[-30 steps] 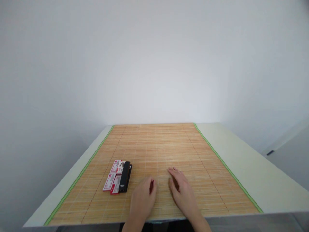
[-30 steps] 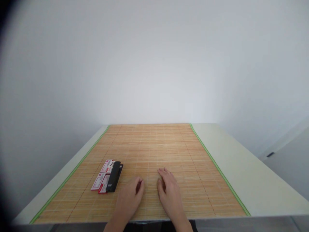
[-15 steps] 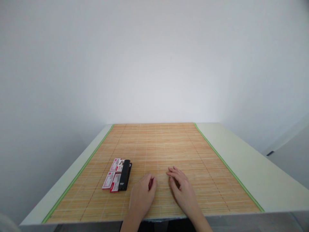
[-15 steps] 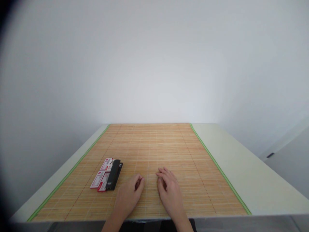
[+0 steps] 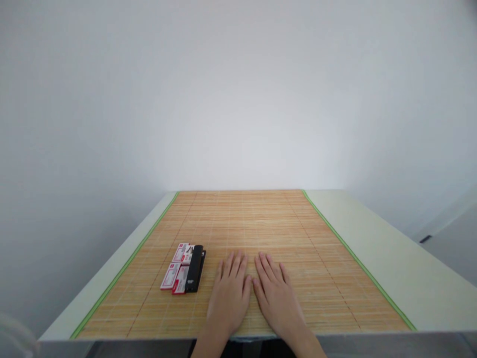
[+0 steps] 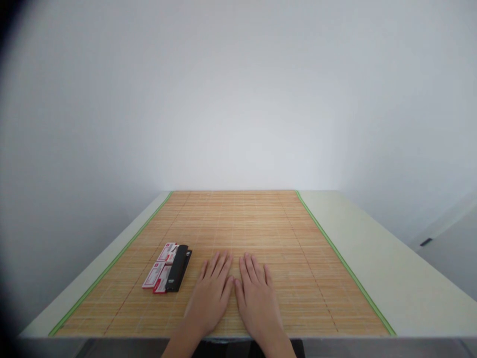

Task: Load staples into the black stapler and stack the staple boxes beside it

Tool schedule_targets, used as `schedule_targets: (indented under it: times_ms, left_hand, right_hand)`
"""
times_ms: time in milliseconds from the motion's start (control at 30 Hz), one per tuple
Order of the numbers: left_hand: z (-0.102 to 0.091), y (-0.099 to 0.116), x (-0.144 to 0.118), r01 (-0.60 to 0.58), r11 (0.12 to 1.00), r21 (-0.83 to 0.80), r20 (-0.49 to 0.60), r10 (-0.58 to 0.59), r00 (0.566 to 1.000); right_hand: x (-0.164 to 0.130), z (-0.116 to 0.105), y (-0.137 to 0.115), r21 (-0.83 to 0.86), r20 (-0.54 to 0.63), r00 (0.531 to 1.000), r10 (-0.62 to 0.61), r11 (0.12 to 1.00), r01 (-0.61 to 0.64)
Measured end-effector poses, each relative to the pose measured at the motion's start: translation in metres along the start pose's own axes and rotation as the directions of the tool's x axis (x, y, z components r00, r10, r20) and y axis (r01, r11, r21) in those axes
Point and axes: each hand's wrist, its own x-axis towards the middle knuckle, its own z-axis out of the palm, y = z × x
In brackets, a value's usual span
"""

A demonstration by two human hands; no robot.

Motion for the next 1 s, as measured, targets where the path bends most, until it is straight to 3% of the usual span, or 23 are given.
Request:
schedule_targets:
  times_ms: [267, 667, 1000]
  left_hand:
    - [0.006, 0.006, 0.008, 0.025, 1.000, 0.019, -0.014, -0.024, 1.000]
    - [0.006, 0.002, 0.003, 0.015, 1.000, 0.016, 0.006, -0.015, 1.000]
    - [0.010, 0.000, 0.001, 0.010, 0.999, 0.035, -0.009, -0.010, 1.000]
  right_hand:
    - [0.002, 0.017, -0.008, 0.001, -0.049, 0.997, 0.055, 0.998, -0.055]
    - [0.002, 0.011, -0.011, -0.039, -0.033, 0.996, 0.081, 0.996, -0.083]
    - [0.004, 0.003, -0.020, -0.172, 0.064, 0.986, 0.154, 0.975, -0.142]
